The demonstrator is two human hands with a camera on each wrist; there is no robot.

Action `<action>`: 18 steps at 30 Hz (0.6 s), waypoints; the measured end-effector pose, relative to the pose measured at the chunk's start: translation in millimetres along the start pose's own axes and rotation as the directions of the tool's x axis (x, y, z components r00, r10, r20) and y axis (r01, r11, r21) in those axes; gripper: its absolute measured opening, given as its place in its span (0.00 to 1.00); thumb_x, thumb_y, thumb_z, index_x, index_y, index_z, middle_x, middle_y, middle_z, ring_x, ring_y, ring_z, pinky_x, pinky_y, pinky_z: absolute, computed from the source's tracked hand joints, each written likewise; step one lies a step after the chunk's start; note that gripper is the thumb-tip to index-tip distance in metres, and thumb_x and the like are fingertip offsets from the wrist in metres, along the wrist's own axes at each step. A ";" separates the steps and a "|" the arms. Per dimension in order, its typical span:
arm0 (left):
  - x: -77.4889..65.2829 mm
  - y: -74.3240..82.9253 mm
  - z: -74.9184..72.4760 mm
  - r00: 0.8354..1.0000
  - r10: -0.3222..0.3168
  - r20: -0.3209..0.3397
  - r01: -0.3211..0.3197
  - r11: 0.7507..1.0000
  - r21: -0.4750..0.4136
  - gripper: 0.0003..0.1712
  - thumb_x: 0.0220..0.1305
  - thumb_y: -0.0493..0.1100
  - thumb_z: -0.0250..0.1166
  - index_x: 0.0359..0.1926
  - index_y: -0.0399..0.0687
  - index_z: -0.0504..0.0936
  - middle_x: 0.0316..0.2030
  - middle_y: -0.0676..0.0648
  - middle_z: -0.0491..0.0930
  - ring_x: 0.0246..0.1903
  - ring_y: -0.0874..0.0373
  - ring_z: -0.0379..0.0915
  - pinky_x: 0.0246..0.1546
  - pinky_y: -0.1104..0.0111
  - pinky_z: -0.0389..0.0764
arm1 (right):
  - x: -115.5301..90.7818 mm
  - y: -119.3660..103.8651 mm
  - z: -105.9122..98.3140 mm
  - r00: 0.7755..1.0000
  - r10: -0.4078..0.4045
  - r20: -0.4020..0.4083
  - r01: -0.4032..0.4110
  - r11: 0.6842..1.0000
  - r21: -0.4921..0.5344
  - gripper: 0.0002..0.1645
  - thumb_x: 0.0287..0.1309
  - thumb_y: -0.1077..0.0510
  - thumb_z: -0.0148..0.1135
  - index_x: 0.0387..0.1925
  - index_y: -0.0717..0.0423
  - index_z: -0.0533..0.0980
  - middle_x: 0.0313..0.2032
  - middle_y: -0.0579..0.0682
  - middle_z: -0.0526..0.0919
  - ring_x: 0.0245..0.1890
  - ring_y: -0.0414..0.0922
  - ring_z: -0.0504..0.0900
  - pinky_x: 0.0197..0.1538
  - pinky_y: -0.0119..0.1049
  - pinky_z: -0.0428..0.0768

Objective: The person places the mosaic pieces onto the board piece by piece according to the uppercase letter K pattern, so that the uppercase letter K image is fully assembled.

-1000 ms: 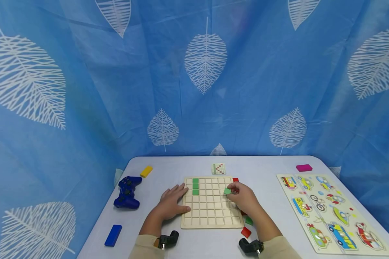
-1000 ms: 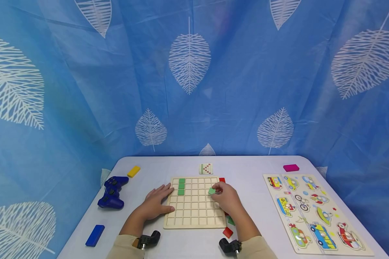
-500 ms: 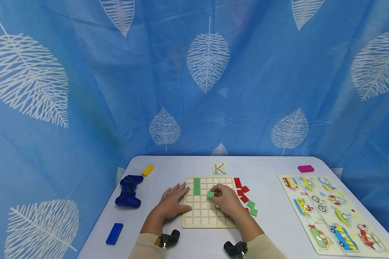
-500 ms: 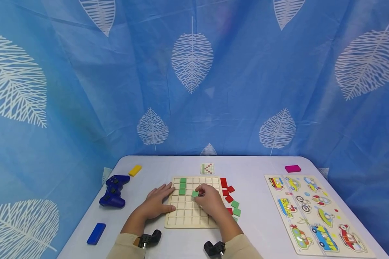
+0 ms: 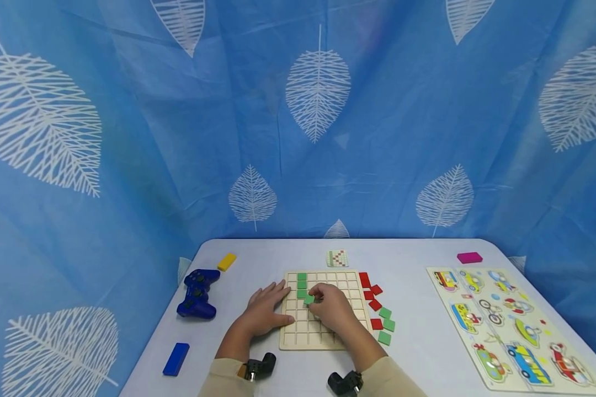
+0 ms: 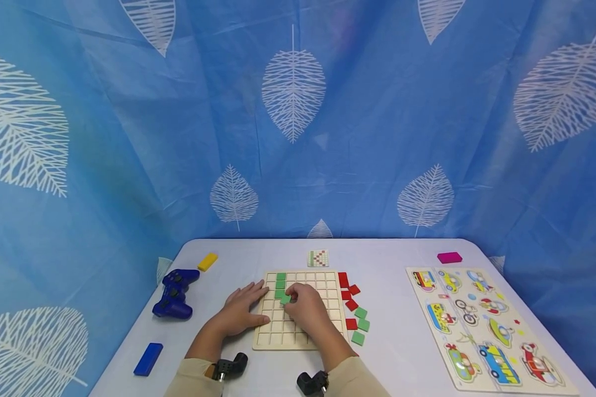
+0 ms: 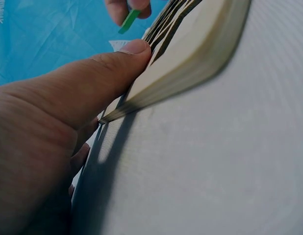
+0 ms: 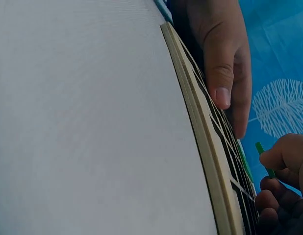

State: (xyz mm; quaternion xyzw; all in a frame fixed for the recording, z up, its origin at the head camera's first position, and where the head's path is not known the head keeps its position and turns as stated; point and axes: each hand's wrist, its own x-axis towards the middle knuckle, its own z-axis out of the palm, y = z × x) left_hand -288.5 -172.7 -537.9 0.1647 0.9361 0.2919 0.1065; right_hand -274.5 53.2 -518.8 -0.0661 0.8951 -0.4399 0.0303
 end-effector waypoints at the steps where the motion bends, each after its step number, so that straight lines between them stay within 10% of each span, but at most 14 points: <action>1: 0.1 0.1 0.3 1.000 -0.002 0.001 0.002 1.000 0.000 0.52 0.59 0.65 0.75 0.79 0.56 0.67 0.83 0.49 0.55 0.83 0.42 0.43 0.81 0.39 0.40 | 0.7 -0.7 1.4 1.000 -0.001 0.002 0.001 1.000 -0.007 0.14 0.57 0.61 0.73 0.46 0.53 0.84 0.39 0.45 0.82 0.40 0.44 0.78 0.46 0.41 0.80; 18: 1.4 -2.0 2.3 1.000 -0.003 -0.006 0.003 1.000 0.014 0.51 0.59 0.65 0.75 0.79 0.57 0.67 0.82 0.50 0.55 0.83 0.43 0.44 0.81 0.39 0.41 | 3.8 -5.5 13.1 0.999 0.014 0.034 -0.009 0.990 -0.138 0.13 0.54 0.61 0.72 0.42 0.46 0.85 0.37 0.43 0.80 0.36 0.44 0.75 0.42 0.41 0.77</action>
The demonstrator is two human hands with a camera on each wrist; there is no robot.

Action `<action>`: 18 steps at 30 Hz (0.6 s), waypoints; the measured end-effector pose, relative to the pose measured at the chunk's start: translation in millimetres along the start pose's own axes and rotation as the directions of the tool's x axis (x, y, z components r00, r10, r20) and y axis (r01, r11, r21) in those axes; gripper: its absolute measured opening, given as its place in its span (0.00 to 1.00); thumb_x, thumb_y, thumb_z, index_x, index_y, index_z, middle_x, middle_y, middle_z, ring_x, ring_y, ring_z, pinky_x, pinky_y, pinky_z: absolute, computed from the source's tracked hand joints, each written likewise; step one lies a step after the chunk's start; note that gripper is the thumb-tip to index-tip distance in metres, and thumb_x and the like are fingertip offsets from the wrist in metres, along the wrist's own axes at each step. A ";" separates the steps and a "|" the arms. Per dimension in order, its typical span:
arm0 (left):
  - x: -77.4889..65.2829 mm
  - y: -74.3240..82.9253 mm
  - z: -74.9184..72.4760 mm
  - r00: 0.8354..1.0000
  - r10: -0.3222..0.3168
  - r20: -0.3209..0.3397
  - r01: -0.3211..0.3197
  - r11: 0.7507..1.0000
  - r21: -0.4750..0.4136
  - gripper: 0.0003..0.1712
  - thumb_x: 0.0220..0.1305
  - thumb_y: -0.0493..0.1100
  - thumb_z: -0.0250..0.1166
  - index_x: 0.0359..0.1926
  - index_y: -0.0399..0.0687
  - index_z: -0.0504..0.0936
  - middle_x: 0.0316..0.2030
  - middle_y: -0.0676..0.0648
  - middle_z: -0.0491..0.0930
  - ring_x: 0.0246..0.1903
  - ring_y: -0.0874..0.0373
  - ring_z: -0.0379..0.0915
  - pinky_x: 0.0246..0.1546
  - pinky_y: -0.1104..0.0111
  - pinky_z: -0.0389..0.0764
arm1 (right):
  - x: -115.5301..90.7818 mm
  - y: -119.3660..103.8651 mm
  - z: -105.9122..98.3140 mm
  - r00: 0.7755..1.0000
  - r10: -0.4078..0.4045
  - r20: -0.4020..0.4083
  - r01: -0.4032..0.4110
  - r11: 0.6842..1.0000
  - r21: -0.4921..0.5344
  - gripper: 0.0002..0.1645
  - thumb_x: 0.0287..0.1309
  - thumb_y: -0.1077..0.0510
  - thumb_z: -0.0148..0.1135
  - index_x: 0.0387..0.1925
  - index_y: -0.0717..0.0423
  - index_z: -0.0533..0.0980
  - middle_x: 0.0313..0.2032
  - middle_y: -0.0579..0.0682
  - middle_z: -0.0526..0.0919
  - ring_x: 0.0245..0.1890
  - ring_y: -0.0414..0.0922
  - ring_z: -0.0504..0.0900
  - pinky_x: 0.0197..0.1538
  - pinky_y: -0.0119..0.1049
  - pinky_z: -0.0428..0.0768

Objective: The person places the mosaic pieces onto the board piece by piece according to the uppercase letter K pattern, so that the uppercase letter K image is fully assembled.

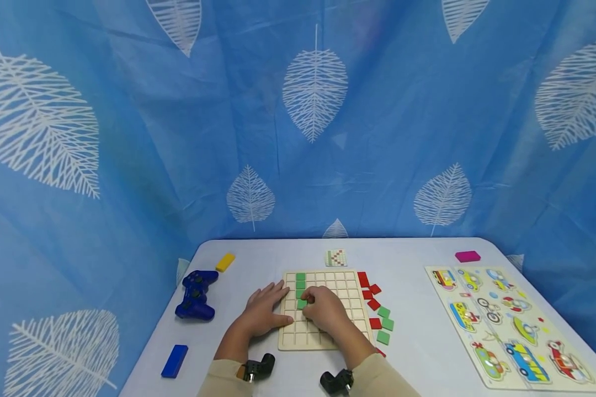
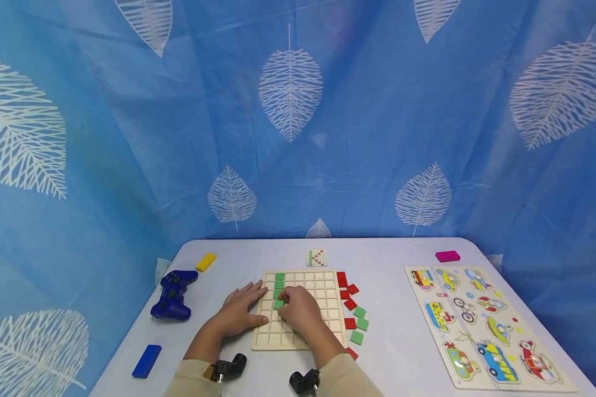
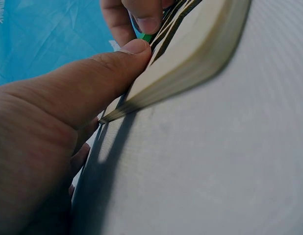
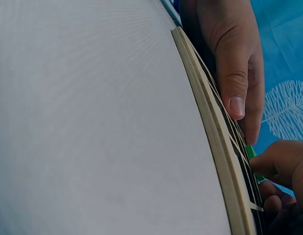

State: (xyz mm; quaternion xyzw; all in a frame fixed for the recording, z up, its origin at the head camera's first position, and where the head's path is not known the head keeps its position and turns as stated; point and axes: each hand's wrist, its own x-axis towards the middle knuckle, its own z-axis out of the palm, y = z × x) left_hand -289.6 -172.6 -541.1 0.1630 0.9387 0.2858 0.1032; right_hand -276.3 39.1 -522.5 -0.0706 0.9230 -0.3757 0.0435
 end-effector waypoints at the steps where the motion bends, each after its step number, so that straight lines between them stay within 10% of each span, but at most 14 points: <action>1: -0.5 -0.1 0.1 1.000 -0.002 -0.001 0.002 1.000 -0.001 0.51 0.59 0.65 0.75 0.79 0.58 0.67 0.83 0.50 0.55 0.83 0.43 0.43 0.81 0.39 0.41 | 0.1 0.3 0.9 1.000 -0.002 -0.005 0.002 1.000 -0.001 0.13 0.54 0.61 0.73 0.42 0.46 0.85 0.36 0.43 0.79 0.36 0.44 0.75 0.41 0.41 0.76; 18: 0.1 -2.8 0.9 1.000 0.004 -0.005 -0.004 1.000 0.008 0.51 0.59 0.66 0.75 0.79 0.59 0.67 0.83 0.52 0.54 0.83 0.44 0.43 0.81 0.39 0.40 | -2.3 2.0 0.0 0.999 0.035 -0.029 -0.032 0.996 0.080 0.12 0.59 0.58 0.71 0.45 0.45 0.85 0.34 0.40 0.81 0.35 0.43 0.76 0.40 0.40 0.74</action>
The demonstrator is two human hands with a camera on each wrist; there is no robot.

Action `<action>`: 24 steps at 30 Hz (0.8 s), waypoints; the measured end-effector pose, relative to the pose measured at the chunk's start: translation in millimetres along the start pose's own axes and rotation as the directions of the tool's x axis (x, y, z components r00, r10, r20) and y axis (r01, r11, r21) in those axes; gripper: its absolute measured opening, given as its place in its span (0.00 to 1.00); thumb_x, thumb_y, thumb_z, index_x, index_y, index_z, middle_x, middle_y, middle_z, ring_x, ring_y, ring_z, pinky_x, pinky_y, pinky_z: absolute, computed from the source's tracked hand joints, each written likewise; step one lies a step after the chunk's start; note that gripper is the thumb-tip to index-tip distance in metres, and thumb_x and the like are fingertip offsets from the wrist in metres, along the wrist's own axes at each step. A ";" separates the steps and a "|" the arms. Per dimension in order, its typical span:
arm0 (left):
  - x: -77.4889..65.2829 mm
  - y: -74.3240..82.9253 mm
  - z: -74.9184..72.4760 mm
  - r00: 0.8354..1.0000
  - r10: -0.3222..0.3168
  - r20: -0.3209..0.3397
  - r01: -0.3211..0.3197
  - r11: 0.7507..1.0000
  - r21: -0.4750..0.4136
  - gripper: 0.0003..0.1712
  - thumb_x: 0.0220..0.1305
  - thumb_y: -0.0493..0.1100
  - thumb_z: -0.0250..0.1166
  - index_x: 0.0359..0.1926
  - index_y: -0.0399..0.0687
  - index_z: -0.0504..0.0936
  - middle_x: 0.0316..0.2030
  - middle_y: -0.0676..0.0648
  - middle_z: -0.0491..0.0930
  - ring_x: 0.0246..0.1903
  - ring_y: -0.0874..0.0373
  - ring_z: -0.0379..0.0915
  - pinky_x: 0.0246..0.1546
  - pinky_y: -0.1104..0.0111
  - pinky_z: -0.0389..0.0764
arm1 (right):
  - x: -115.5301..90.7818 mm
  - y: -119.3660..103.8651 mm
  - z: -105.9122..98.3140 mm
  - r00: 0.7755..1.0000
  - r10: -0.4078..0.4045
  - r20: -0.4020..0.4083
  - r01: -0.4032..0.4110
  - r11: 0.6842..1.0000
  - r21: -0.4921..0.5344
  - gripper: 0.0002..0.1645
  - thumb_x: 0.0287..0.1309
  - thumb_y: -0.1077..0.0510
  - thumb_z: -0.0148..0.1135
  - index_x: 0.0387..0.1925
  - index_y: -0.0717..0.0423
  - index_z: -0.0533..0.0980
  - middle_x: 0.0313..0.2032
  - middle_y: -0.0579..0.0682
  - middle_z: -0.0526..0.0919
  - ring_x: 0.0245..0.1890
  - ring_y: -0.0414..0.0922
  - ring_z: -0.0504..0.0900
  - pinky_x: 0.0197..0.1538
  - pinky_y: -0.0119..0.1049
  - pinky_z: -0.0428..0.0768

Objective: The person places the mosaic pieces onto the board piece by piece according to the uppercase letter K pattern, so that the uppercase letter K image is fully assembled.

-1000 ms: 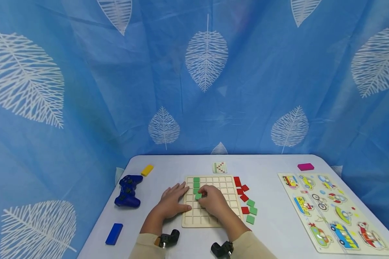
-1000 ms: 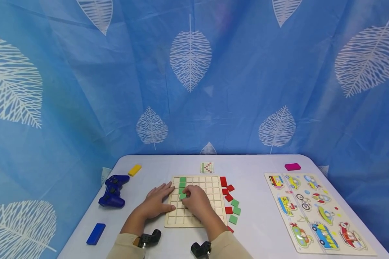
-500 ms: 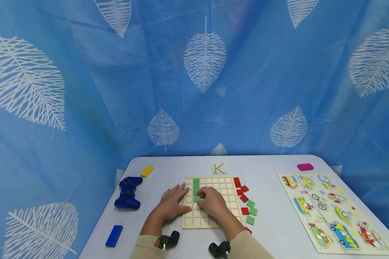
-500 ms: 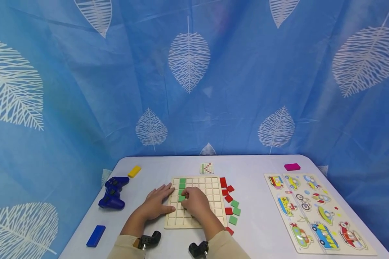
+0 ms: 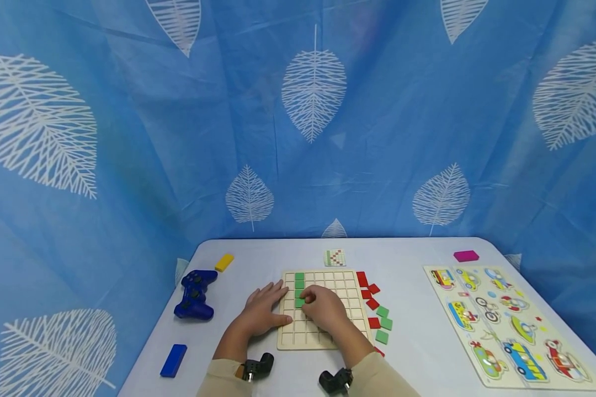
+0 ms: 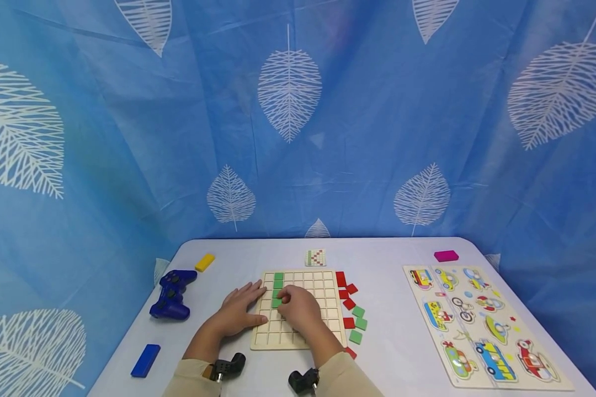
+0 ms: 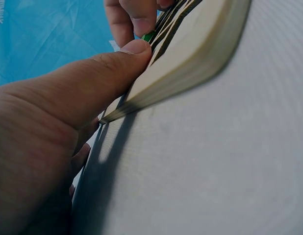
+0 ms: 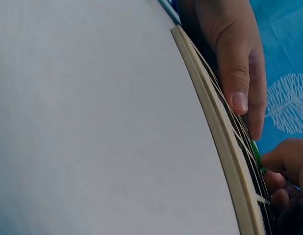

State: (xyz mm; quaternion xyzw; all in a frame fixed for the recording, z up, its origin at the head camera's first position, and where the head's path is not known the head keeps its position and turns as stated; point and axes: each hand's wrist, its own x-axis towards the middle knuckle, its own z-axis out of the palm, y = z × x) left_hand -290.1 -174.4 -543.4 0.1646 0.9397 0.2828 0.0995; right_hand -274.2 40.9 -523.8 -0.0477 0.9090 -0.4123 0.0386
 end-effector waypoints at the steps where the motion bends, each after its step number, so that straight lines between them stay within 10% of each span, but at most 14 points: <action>1: 0.2 -0.4 0.4 1.000 -0.002 0.001 0.002 1.000 0.001 0.51 0.59 0.66 0.75 0.79 0.59 0.67 0.83 0.52 0.54 0.83 0.44 0.43 0.81 0.39 0.40 | 0.0 0.9 -0.6 1.000 -0.001 -0.001 0.001 1.000 0.012 0.11 0.60 0.58 0.71 0.45 0.45 0.85 0.34 0.40 0.81 0.35 0.43 0.77 0.41 0.40 0.75; 24: -1.5 1.9 0.7 1.000 -0.006 0.005 0.006 1.000 -0.011 0.51 0.59 0.65 0.75 0.79 0.59 0.66 0.83 0.52 0.54 0.83 0.44 0.42 0.81 0.39 0.40 | -3.0 3.9 -7.1 0.994 -0.057 0.098 0.056 0.998 0.011 0.07 0.63 0.58 0.69 0.40 0.43 0.87 0.45 0.43 0.84 0.45 0.46 0.77 0.53 0.49 0.79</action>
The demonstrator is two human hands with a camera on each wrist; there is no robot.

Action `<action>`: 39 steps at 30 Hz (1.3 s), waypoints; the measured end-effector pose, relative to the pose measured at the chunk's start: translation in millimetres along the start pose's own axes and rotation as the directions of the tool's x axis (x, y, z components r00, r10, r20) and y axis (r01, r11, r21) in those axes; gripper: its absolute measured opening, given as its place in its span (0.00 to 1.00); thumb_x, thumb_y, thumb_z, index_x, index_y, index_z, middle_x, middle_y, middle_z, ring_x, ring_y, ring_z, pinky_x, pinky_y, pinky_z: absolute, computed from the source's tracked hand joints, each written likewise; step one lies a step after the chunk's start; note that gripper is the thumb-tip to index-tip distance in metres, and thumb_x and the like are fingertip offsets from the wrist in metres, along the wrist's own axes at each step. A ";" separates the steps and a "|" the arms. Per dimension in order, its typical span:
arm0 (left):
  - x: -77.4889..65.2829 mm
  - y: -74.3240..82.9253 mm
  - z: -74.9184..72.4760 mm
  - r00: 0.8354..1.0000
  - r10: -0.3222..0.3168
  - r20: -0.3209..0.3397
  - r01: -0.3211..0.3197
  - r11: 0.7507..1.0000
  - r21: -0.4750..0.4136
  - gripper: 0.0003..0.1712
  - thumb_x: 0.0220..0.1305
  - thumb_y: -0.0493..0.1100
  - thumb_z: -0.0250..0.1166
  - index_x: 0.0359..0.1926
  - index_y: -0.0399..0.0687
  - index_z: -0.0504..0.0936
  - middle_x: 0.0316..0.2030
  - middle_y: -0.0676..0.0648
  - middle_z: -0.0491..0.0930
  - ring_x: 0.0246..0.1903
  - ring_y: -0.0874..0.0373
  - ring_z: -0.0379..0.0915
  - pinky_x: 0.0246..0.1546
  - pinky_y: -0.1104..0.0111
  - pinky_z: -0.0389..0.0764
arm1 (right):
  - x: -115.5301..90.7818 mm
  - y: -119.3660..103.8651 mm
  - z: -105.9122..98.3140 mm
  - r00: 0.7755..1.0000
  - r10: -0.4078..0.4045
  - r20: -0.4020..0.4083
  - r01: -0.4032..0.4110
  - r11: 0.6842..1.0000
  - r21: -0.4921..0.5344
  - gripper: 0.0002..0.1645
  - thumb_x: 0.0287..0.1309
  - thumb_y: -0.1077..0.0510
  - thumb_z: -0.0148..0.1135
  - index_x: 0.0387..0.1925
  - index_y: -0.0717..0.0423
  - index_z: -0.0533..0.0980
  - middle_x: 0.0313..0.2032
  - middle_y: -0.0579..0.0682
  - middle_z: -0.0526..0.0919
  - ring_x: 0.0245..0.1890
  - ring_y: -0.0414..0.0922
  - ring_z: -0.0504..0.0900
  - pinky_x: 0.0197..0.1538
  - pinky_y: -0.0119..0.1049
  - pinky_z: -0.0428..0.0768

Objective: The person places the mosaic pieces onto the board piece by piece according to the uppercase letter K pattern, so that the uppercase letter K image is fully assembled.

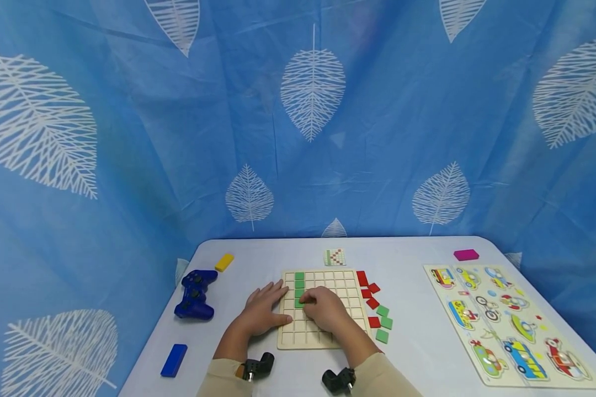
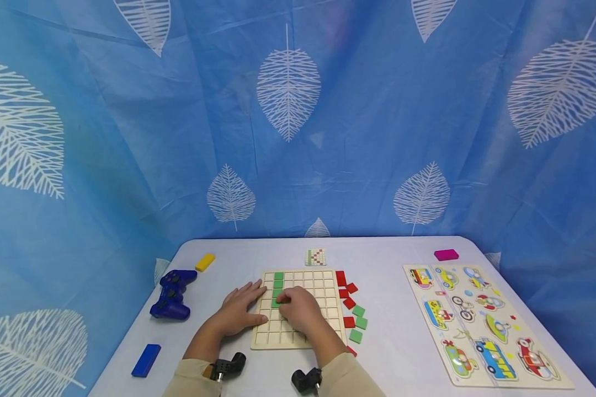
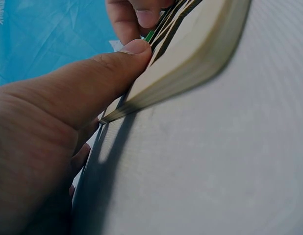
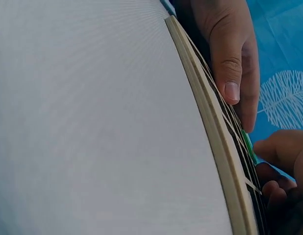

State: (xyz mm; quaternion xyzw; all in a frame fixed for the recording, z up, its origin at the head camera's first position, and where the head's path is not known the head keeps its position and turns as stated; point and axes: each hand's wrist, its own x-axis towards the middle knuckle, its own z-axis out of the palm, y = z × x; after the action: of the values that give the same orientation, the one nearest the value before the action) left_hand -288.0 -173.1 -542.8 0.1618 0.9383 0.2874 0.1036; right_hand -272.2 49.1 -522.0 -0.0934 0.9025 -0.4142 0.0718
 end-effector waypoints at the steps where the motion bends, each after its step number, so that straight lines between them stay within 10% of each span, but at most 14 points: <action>1: 0.2 0.3 -0.2 1.000 0.001 0.000 -0.001 1.000 -0.002 0.51 0.59 0.65 0.75 0.79 0.59 0.66 0.83 0.52 0.54 0.83 0.44 0.43 0.81 0.39 0.40 | -0.5 -0.2 -1.6 1.000 -0.005 0.010 0.005 1.000 0.009 0.07 0.64 0.57 0.69 0.42 0.43 0.87 0.46 0.43 0.84 0.45 0.45 0.77 0.53 0.49 0.79; 12: 0.9 4.2 0.1 1.000 0.008 -0.003 -0.008 1.000 -0.016 0.51 0.59 0.65 0.75 0.79 0.58 0.67 0.83 0.51 0.54 0.83 0.44 0.43 0.81 0.40 0.39 | -11.5 17.1 -30.4 1.000 -0.003 0.002 0.002 0.989 0.148 0.13 0.69 0.53 0.67 0.53 0.49 0.83 0.40 0.44 0.82 0.41 0.44 0.79 0.43 0.38 0.81; 32: -2.3 6.6 -2.3 1.000 -0.005 -0.003 0.005 1.000 -0.020 0.51 0.59 0.63 0.76 0.79 0.57 0.67 0.83 0.50 0.55 0.83 0.43 0.43 0.81 0.41 0.39 | -58.6 60.3 -99.9 0.959 0.217 -0.184 -0.224 0.974 -0.021 0.15 0.65 0.55 0.71 0.51 0.52 0.83 0.49 0.52 0.80 0.44 0.47 0.76 0.38 0.35 0.83; 39: -2.4 5.6 -3.2 1.000 0.002 -0.003 -0.002 1.000 -0.024 0.51 0.59 0.63 0.76 0.79 0.57 0.67 0.83 0.50 0.55 0.83 0.43 0.43 0.81 0.40 0.39 | -63.3 88.4 -119.5 0.943 0.278 -0.183 -0.294 0.954 -0.064 0.19 0.64 0.53 0.71 0.53 0.55 0.82 0.53 0.54 0.83 0.49 0.50 0.79 0.52 0.49 0.87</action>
State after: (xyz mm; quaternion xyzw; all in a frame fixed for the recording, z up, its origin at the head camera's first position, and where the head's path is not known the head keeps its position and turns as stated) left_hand -285.4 -171.2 -536.8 0.1611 0.9348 0.2992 0.1037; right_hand -245.1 207.8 -508.7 0.0717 0.9271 -0.3646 0.0487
